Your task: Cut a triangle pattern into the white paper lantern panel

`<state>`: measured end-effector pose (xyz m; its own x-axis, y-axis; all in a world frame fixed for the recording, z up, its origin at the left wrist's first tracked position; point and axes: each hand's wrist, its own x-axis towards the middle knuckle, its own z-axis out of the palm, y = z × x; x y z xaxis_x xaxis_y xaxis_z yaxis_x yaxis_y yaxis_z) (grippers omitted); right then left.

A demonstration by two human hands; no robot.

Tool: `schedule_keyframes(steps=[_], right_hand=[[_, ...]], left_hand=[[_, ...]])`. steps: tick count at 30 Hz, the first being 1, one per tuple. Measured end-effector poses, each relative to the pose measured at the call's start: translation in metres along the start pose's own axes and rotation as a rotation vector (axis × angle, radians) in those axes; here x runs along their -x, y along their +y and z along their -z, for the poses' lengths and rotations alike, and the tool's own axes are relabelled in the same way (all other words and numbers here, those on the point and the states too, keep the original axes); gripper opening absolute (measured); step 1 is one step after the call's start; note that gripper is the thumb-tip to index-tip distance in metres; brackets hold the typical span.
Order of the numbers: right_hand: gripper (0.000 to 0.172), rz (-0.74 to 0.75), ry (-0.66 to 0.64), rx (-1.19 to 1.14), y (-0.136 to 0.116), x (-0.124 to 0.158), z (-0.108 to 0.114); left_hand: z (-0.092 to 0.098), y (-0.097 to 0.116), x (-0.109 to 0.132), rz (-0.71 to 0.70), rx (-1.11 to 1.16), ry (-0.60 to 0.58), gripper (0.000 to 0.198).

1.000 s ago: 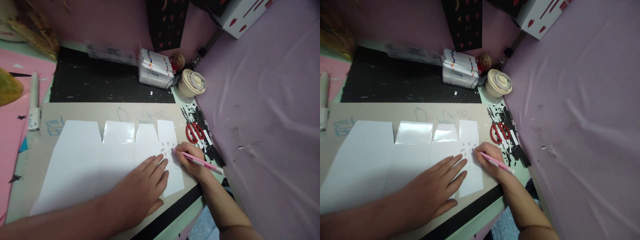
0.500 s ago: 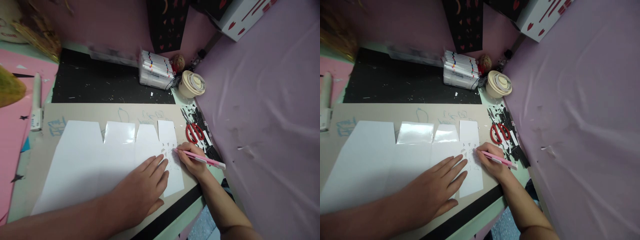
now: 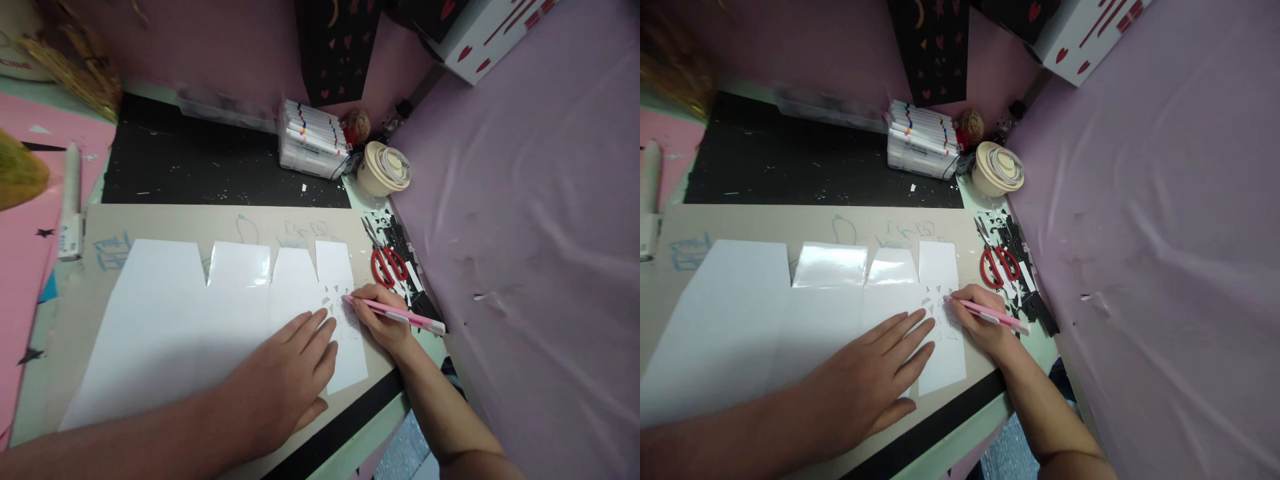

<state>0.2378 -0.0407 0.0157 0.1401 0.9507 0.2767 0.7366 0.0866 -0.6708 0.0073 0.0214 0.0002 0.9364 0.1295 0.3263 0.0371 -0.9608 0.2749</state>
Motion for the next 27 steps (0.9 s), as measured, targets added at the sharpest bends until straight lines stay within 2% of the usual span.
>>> schedule_keyframes(steps=[13, 21, 27], right_hand=[[0.004, 0.031, -0.012, 0.009, 0.0031, 0.0013, -0.0004], [0.008, 0.076, -0.028, 0.019, 0.0065, 0.0034, -0.0002], [0.012, 0.125, -0.026, -0.057, 0.0087, 0.0030, -0.0013]], left_hand=[[-0.0005, -0.0004, 0.0015, 0.004, 0.011, -0.001, 0.053], [-0.0009, -0.0003, 0.0002, 0.004, 0.008, -0.005, 0.054], [0.0009, 0.0000, 0.0006, -0.005, -0.003, -0.014, 0.054]])
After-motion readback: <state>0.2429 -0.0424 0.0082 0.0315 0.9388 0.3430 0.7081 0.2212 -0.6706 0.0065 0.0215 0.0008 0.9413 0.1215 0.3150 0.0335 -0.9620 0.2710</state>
